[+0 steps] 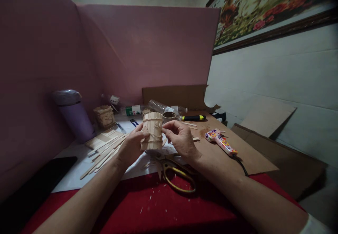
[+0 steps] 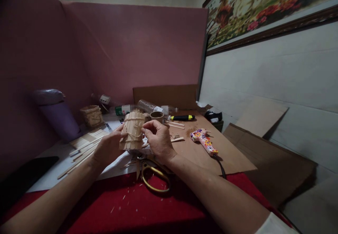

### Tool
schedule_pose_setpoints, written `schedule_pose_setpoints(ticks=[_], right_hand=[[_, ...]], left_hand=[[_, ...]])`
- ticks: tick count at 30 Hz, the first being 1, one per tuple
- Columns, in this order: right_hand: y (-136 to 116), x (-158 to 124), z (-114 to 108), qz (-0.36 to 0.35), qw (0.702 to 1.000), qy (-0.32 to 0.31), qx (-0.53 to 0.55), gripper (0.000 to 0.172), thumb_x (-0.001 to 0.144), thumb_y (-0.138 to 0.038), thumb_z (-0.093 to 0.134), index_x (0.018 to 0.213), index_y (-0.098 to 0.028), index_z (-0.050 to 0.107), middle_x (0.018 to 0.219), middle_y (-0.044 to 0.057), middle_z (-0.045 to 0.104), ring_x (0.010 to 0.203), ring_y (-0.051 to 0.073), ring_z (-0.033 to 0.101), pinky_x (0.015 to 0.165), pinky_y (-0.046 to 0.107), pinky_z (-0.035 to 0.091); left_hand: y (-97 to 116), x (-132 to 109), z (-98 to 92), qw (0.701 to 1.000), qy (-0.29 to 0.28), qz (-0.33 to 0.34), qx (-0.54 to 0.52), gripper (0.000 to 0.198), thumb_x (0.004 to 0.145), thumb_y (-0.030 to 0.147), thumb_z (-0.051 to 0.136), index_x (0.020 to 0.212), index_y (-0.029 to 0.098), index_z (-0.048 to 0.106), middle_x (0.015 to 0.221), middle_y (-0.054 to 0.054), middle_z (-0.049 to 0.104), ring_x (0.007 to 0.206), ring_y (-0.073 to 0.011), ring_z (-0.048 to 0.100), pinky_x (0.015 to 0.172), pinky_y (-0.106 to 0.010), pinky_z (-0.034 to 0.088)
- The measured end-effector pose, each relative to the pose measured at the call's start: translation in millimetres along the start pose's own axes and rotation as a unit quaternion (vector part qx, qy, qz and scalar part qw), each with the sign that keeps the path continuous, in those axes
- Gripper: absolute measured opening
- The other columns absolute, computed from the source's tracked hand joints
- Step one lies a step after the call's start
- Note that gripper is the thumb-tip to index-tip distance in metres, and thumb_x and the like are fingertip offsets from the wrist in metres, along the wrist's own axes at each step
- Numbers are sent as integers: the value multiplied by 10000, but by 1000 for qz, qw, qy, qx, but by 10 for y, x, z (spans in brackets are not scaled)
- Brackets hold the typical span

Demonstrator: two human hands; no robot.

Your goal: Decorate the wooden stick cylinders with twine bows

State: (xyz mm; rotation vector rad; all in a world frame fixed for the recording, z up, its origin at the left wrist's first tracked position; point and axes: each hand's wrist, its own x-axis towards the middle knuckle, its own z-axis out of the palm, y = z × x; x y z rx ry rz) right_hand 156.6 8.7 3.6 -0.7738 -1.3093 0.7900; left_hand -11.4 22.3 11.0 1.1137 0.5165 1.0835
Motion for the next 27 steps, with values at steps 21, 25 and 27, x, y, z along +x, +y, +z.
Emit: schedule_pose_setpoints(ticks=[21, 25, 27], right_hand=[[-68, -70, -68, -184, 949, -45, -252, 29, 858, -168, 516, 862, -187, 538, 818, 28, 582, 703, 147, 521, 631, 277, 408], [-79, -52, -82, -174, 955, -39, -236, 40, 884, -180, 501, 878, -193, 538, 769, 8, 590, 657, 134, 524, 627, 272, 411], [-73, -29, -86, -183, 956, -41, -227, 63, 889, -184, 515, 865, -191, 572, 789, 17, 611, 698, 140, 546, 654, 275, 425]], left_hand=[[5, -3, -17, 999, 2, 7, -34, 566, 679, 160, 652, 1239, 183, 577, 865, -24, 696, 727, -170, 641, 580, -239, 528], [25, -3, -15, 999, 4, 12, -35, 552, 697, 144, 634, 1244, 176, 568, 926, -35, 706, 763, -174, 655, 623, -253, 548], [42, -4, -12, 999, 3, 12, -40, 544, 704, 138, 627, 1243, 170, 563, 917, -34, 708, 765, -174, 661, 648, -261, 558]])
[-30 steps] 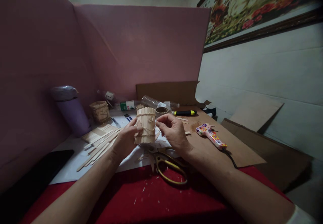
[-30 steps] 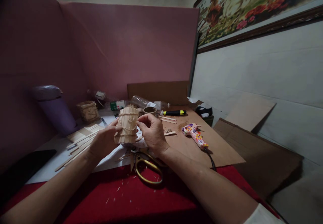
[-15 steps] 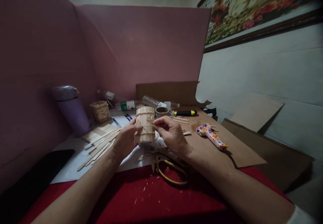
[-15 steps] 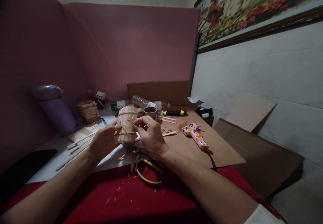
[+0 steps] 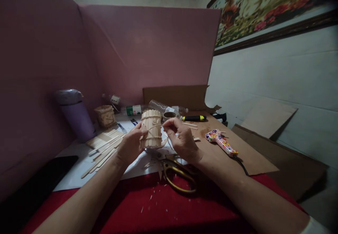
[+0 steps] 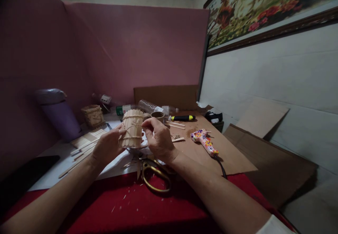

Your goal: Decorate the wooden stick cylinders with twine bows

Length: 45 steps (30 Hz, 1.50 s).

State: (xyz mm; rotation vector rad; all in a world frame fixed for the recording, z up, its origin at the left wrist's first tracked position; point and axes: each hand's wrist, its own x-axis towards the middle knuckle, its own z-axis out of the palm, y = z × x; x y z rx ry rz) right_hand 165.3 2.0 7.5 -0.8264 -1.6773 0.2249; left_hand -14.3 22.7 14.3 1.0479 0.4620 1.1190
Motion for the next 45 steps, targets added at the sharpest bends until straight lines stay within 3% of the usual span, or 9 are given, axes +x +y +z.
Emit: schedule_pose_setpoints(ticks=[14, 21, 28, 45], right_hand=[[45, 8, 6, -39, 999, -15, 24, 192, 832, -72, 509, 803, -210, 640, 822, 13, 609, 807, 146, 578, 716, 293, 476], [47, 2, 14, -18, 999, 19, 20, 136, 815, -77, 587, 819, -194, 656, 803, 12, 667, 763, 147, 610, 720, 300, 488], [43, -6, -15, -64, 997, 4, -30, 154, 852, -98, 576, 827, -210, 678, 802, 23, 609, 778, 155, 582, 704, 307, 474], [15, -13, -14, -72, 995, 25, -64, 192, 810, -37, 516, 803, -202, 614, 790, 20, 613, 750, 152, 566, 682, 287, 454]], left_hand=[[-14, 8, -37, 999, -13, 5, 30, 450, 746, 171, 611, 1195, 157, 581, 1034, -87, 695, 865, -219, 663, 743, -329, 562], [-23, -2, 0, 998, -1, 0, 58, 516, 700, 189, 643, 1210, 182, 564, 1059, -82, 687, 839, -219, 658, 696, -321, 561], [-35, -11, -6, 998, -4, -3, 68, 558, 701, 186, 651, 1249, 191, 546, 1118, -94, 672, 870, -230, 656, 709, -326, 564], [-22, -8, 82, 997, -19, 5, 73, 517, 671, 140, 632, 1183, 185, 577, 996, -68, 702, 790, -200, 663, 632, -280, 545]])
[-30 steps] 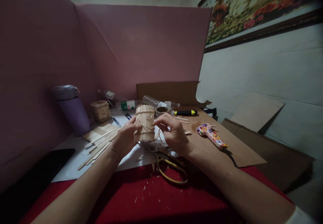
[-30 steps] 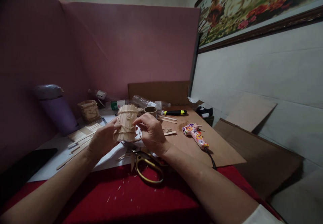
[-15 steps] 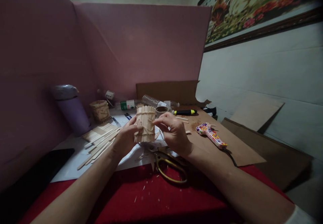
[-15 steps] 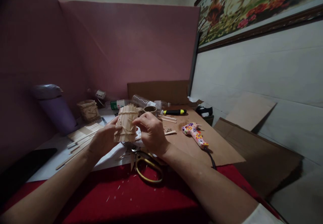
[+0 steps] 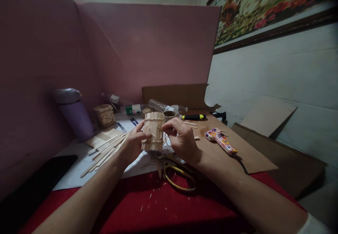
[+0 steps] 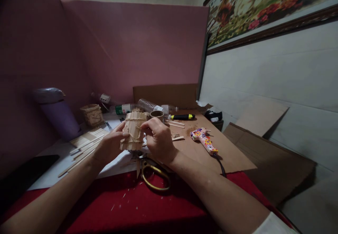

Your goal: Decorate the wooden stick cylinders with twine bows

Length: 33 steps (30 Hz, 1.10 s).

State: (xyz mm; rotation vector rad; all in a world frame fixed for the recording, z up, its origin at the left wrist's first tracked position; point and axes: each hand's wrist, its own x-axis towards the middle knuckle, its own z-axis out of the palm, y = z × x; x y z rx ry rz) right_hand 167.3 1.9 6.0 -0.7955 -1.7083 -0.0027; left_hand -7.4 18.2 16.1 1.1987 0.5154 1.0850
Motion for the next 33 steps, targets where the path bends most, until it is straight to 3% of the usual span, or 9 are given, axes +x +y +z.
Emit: schedule_pose_setpoints(ticks=[24, 33], right_hand=[[-7, -4, 25, 28, 1000, 13, 7, 173, 789, -44, 543, 787, -199, 618, 778, 21, 639, 738, 156, 586, 668, 291, 454], [-27, -12, 5, 41, 999, 2, 18, 149, 813, -72, 557, 806, -196, 639, 807, 25, 653, 749, 155, 586, 672, 286, 452]], left_hand=[[-12, -8, -55, 999, 9, -23, -28, 462, 694, 174, 646, 1153, 195, 600, 992, -49, 701, 744, -167, 636, 601, -251, 530], [-41, -1, -103, 997, -25, -36, -56, 578, 724, 170, 612, 1296, 185, 531, 1072, -87, 698, 847, -225, 664, 612, -279, 539]])
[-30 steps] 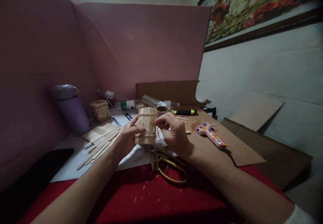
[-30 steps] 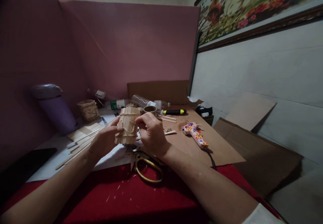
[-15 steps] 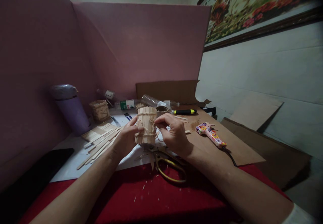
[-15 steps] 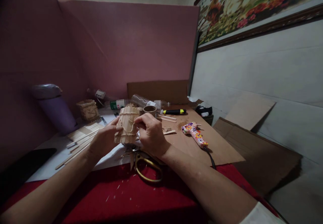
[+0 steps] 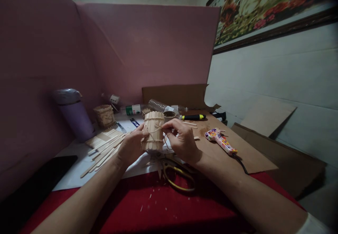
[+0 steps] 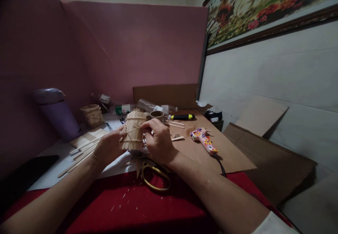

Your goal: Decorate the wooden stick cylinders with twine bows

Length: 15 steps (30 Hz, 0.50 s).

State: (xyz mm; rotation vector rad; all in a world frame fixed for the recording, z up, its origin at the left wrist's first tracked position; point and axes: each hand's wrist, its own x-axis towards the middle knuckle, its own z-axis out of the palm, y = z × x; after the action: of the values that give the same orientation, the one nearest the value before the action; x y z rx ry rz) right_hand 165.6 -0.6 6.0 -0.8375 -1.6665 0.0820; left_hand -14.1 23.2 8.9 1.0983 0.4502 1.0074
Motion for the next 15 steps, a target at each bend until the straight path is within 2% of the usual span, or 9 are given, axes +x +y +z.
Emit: schedule_pose_setpoints(ticks=[5, 7, 11, 15], right_hand=[[19, 8, 21, 10, 999, 7, 30, 143, 814, -72, 559, 812, -180, 651, 813, 29, 655, 772, 154, 595, 689, 284, 461], [23, 13, 30, 31, 998, 13, 52, 123, 822, -92, 567, 813, -181, 652, 819, 30, 657, 775, 156, 600, 683, 283, 465], [-11, 27, 24, 64, 994, 23, 91, 71, 831, -145, 588, 816, -182, 646, 821, 30, 652, 741, 150, 594, 654, 277, 467], [-84, 37, -6, 69, 992, 27, 103, 57, 845, -173, 581, 852, -176, 637, 803, 22, 639, 662, 126, 560, 594, 260, 444]], left_hand=[[-4, -12, -35, 999, 16, -17, -37, 562, 738, 153, 599, 1294, 192, 528, 955, -50, 726, 796, -208, 682, 606, -264, 541], [10, -17, -48, 997, -4, -26, -68, 490, 753, 160, 585, 1243, 160, 559, 900, -52, 733, 779, -204, 692, 646, -273, 551], [35, -26, -58, 989, -69, -42, -124, 449, 771, 255, 554, 1184, 81, 580, 958, -127, 740, 920, -288, 699, 876, -436, 539], [41, -41, -40, 984, -67, -52, -156, 479, 747, 287, 549, 1168, 62, 590, 984, -157, 742, 981, -331, 689, 994, -539, 459]])
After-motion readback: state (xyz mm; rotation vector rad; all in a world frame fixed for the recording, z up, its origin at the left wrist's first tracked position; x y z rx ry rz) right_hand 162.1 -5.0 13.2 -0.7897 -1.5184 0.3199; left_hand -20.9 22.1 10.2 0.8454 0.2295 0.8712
